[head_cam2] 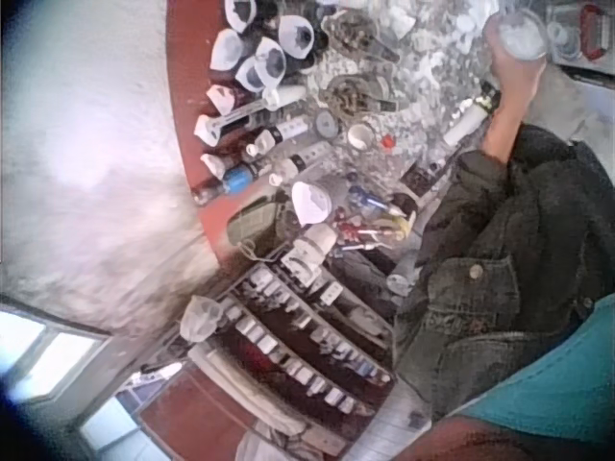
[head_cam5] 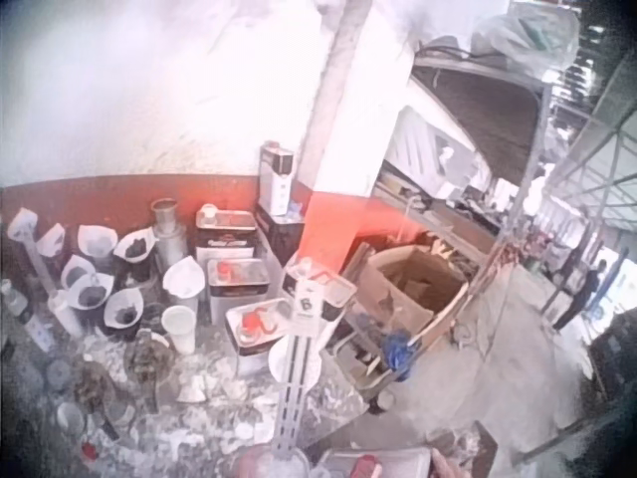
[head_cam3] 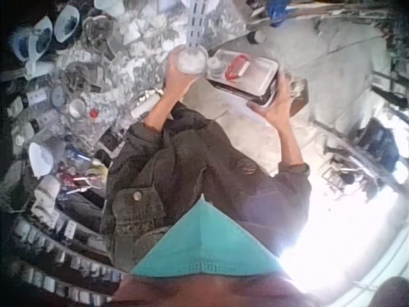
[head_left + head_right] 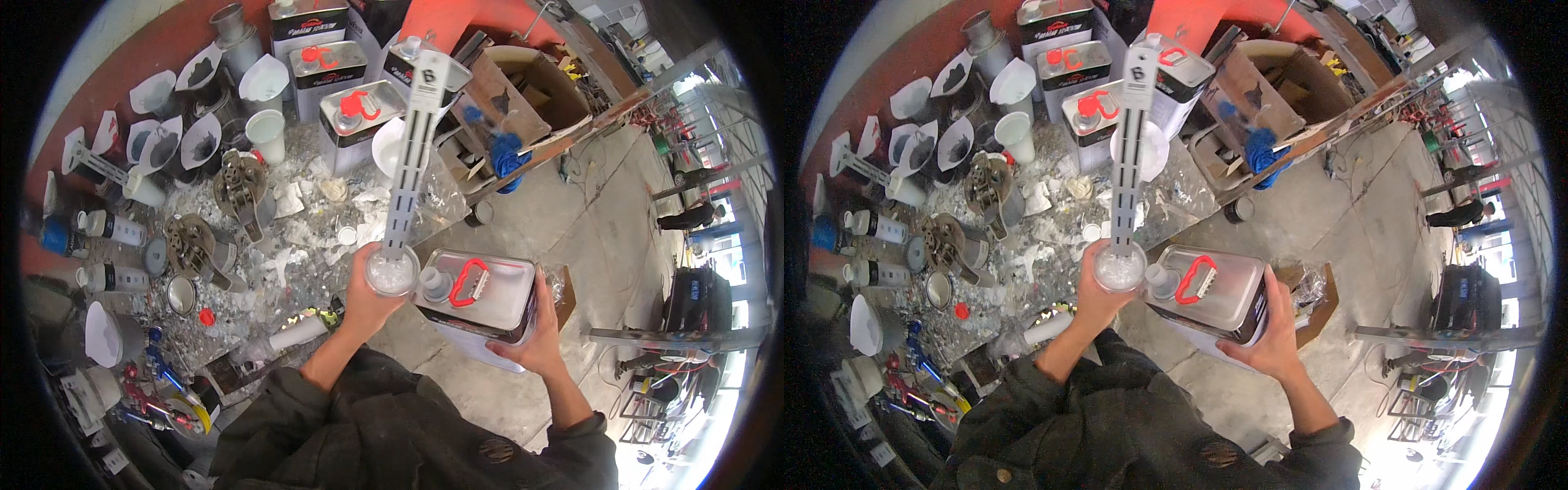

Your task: The person pours liquid from a can into a small container using a funnel, then stirs the mixture with a metal stick. They wipe the stick with a paper towel and repeat the pouring and stirring process several times.

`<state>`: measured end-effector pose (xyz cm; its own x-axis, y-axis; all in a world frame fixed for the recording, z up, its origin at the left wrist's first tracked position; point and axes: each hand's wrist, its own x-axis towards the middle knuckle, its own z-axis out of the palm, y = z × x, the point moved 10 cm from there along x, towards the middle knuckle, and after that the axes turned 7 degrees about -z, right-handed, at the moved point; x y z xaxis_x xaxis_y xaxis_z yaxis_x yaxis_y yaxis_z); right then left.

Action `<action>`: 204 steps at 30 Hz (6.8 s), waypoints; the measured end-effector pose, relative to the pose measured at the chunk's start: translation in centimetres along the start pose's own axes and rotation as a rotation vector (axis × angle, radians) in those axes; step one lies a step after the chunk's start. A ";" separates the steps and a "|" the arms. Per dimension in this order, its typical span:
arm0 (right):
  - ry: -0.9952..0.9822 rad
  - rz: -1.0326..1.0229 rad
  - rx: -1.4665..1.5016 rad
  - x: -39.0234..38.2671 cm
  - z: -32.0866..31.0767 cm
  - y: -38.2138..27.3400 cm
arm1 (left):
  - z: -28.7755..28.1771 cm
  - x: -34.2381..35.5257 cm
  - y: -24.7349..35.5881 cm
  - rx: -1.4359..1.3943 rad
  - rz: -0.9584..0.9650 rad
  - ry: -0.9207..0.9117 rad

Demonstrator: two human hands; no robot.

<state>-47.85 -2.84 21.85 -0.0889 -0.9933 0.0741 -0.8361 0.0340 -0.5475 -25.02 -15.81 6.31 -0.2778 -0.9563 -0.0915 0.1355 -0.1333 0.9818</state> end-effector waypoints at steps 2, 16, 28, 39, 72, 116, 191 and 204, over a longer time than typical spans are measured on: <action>0.093 0.071 0.158 -0.8 0.6 2.7 | -0.4 0.2 1.2 0.003 -0.015 0.030; 0.835 0.033 0.336 11.5 1.4 11.1 | -15.9 -5.5 7.5 0.473 0.094 0.516; 1.006 0.197 0.323 16.4 7.3 12.9 | -18.3 -8.9 13.6 0.649 0.039 0.627; 0.744 0.249 0.326 13.7 7.3 12.9 | -22.8 -8.2 11.9 0.971 0.230 0.521; -0.438 -1.134 0.470 12.2 12.2 -47.0 | -27.6 -12.7 14.8 0.004 0.030 0.140; -0.383 -1.030 0.781 12.7 24.8 -65.1 | -50.2 -22.1 24.6 -0.005 0.165 0.576; -0.023 -0.366 1.081 18.2 27.9 -47.8 | -45.0 -19.9 28.4 1.866 0.566 0.599; 0.027 -0.213 0.920 21.5 32.1 -40.2 | -51.3 -27.1 29.8 0.892 0.287 1.200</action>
<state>1.23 -29.13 18.71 -0.0056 -0.9653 0.2612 -0.0817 -0.2599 -0.9622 35.35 -7.21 29.51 0.6293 -0.6198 0.4689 -0.6746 -0.1360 0.7256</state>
